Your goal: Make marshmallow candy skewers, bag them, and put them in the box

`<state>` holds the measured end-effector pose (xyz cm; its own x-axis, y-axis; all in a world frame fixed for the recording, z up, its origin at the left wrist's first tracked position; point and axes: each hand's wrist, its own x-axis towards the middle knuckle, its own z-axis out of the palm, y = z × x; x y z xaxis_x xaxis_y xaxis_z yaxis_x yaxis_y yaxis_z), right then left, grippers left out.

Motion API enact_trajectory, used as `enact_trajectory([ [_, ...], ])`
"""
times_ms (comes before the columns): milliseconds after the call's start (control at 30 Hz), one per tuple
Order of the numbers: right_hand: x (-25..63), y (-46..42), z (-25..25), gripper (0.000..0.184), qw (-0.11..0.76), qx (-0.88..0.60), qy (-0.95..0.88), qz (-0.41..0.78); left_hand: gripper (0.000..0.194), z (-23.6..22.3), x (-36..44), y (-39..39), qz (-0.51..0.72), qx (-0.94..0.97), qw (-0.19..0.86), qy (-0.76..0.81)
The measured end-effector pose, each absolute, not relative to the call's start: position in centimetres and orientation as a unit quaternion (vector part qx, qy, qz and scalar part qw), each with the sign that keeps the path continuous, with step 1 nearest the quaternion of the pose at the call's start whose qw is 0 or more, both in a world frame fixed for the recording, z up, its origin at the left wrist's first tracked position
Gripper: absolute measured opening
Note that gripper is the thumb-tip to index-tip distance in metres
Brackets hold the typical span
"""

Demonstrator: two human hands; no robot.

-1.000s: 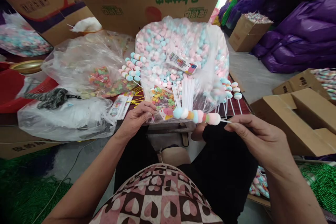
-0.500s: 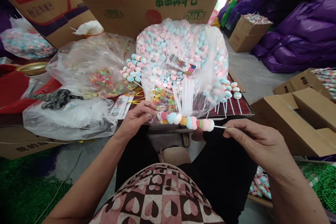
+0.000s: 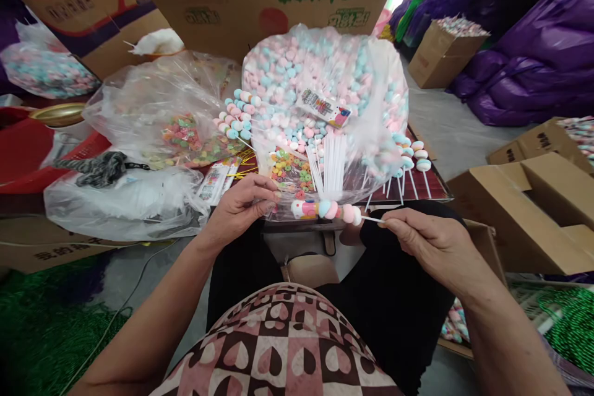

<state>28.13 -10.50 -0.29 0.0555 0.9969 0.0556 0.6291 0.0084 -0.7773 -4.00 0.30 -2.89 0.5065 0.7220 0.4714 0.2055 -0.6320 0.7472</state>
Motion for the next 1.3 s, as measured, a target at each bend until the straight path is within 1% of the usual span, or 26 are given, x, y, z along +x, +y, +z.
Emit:
enact_trajectory([
  [100, 27.6, -10.4, -1.1, 0.041, 0.331, -0.616, -0.654, 0.288, 0.012, -2.6, -3.8, 0.2, 0.398, 0.820, 0.296, 0.286],
  [200, 27.2, -10.4, -2.0, 0.034, 0.345, -0.612, -0.651, 0.289, 0.012, -1.9, -3.7, 0.1, 0.395, 0.824, 0.299, 0.276],
  [267, 26.8, -10.5, -2.7, 0.031, 0.375, -0.616, -0.625, 0.299, 0.010, -1.3, -3.6, 0.0, 0.404, 0.812, 0.323, 0.272],
  [333, 26.2, -10.6, -3.4, 0.029, 0.390, -0.603, -0.608, 0.338, 0.009, -0.8, -3.5, 0.0, 0.422, 0.787, 0.357, 0.273],
  [467, 24.9, -10.9, -4.9, 0.028, 0.424, -0.581, -0.568, 0.400, 0.007, -0.3, -2.9, -0.1, 0.474, 0.699, 0.448, 0.293],
  [533, 24.0, -11.1, -5.4, 0.028, 0.461, -0.573, -0.530, 0.422, 0.017, -0.1, -2.4, -0.4, 0.505, 0.619, 0.520, 0.303],
  [633, 22.5, -11.2, -6.1, 0.027, 0.514, -0.553, -0.460, 0.469, 0.045, 0.6, -1.2, -1.3, 0.542, 0.496, 0.616, 0.285],
  [700, 21.4, -11.2, -6.4, 0.028, 0.536, -0.539, -0.420, 0.496, 0.058, 0.9, -0.4, -2.0, 0.563, 0.453, 0.637, 0.266],
  [767, 20.4, -11.2, -6.7, 0.028, 0.549, -0.526, -0.397, 0.514, 0.062, 0.9, 0.4, -2.6, 0.577, 0.432, 0.645, 0.254],
  [967, 18.1, -11.8, -6.8, 0.027, 0.529, -0.511, -0.386, 0.557, 0.057, 0.4, 2.1, -3.9, 0.566, 0.359, 0.700, 0.248],
  [1100, 15.8, -12.3, -6.7, 0.031, 0.549, -0.518, -0.373, 0.540, 0.048, -0.7, 3.3, -4.6, 0.575, 0.362, 0.683, 0.267],
  [1167, 14.7, -12.4, -6.7, 0.034, 0.540, -0.513, -0.377, 0.551, 0.043, -1.2, 3.7, -5.0, 0.577, 0.366, 0.674, 0.281],
  [1233, 14.2, -12.5, -6.6, 0.035, 0.530, -0.497, -0.370, 0.579, 0.045, -1.5, 3.7, -5.2, 0.570, 0.358, 0.682, 0.285],
  [1300, 14.3, -12.4, -6.6, 0.034, 0.530, -0.478, -0.348, 0.608, 0.050, -1.3, 3.2, -5.1, 0.553, 0.353, 0.705, 0.270],
])
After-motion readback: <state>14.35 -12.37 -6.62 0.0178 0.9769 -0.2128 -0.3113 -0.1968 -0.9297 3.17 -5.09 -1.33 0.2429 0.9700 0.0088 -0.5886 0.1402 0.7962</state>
